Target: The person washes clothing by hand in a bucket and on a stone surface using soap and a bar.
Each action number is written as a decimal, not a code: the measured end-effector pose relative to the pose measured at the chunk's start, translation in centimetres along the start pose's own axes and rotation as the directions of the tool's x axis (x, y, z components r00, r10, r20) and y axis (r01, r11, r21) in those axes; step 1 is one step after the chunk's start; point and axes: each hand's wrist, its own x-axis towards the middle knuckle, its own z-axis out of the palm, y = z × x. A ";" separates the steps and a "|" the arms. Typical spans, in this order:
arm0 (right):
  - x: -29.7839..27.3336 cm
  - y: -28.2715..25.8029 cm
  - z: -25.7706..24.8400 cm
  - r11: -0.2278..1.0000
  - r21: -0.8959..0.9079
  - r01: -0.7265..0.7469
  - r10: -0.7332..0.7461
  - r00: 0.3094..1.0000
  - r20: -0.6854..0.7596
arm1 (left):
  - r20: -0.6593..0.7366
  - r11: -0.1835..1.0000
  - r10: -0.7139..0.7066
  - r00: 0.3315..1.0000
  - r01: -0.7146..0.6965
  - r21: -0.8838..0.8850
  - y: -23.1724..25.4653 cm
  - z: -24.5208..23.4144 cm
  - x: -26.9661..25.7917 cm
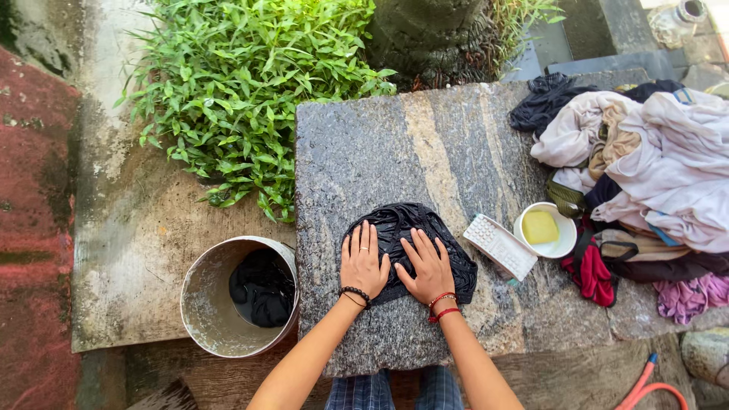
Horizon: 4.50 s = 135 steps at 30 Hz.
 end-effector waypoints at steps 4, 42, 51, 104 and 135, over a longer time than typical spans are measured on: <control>-0.2 -0.1 0.1 1.000 -0.007 -0.002 0.002 1.000 -0.004 | 0.001 1.000 -0.003 1.000 0.003 0.018 0.2 0.0 0.5; -0.1 -0.5 -0.2 1.000 -0.026 0.005 -0.005 1.000 -0.012 | -0.014 1.000 -0.008 1.000 0.008 -0.011 0.1 0.0 0.7; 0.1 -0.7 -0.3 0.999 -0.038 0.002 -0.002 1.000 -0.004 | -0.048 1.000 -0.001 0.999 0.000 -0.022 0.0 -0.2 0.7; 0.3 -0.4 -0.5 1.000 -0.017 -0.009 0.009 1.000 0.006 | -0.007 0.999 -0.019 1.000 0.018 -0.027 0.4 -1.0 0.9; 3.0 4.6 -0.2 0.960 -0.013 0.279 -0.263 0.919 0.293 | -0.042 0.995 -0.095 0.995 0.095 0.007 1.0 -1.7 1.4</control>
